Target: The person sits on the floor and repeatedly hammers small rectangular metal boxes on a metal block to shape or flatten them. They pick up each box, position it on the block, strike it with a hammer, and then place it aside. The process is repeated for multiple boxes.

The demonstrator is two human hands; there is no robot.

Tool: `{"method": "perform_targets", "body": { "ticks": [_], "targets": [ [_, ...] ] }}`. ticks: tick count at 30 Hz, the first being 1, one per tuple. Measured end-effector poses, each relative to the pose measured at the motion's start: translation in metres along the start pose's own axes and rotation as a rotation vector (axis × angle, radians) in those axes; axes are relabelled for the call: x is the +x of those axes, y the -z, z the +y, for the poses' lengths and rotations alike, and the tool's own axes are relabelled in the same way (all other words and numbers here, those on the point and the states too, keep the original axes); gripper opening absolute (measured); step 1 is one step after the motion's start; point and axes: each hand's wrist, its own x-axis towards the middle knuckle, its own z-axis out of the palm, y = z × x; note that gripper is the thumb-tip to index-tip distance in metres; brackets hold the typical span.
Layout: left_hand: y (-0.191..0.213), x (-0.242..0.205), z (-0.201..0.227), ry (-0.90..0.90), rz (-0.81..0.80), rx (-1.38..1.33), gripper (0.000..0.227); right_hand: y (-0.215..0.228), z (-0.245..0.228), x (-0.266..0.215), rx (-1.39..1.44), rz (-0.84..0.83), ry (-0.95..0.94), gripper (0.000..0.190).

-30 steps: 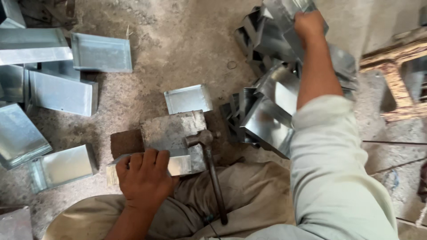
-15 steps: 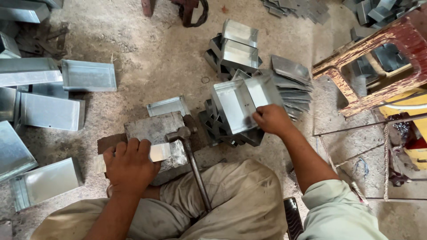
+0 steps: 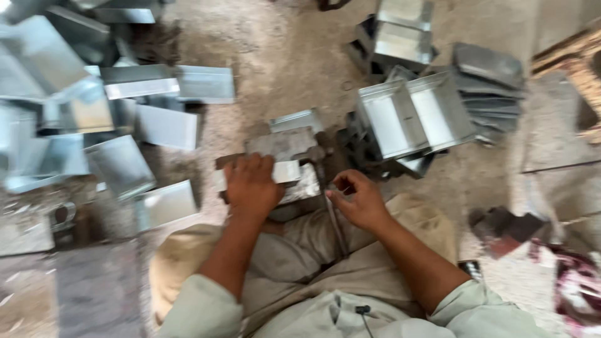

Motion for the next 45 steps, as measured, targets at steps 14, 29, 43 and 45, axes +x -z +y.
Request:
{"method": "perform_targets", "body": {
  "ticks": [14, 29, 43, 45],
  "targets": [
    [-0.017, 0.0, -0.009, -0.067, 0.094, 0.081, 0.013, -0.045, 0.051, 0.007, 0.247, -0.025, -0.512, 0.052],
    [-0.032, 0.0, -0.013, -0.023, 0.001, 0.116, 0.018, 0.029, -0.124, -0.031, -0.297, 0.419, 0.517, 0.057],
    [-0.032, -0.001, -0.011, -0.054, 0.091, 0.08, 0.012, -0.006, -0.081, -0.005, -0.295, 0.172, 0.374, 0.054],
    [-0.029, -0.001, -0.009, -0.055, 0.09, 0.084, 0.012, -0.005, -0.082, 0.0, -0.383, 0.109, 0.33, 0.055]
  ]
}}
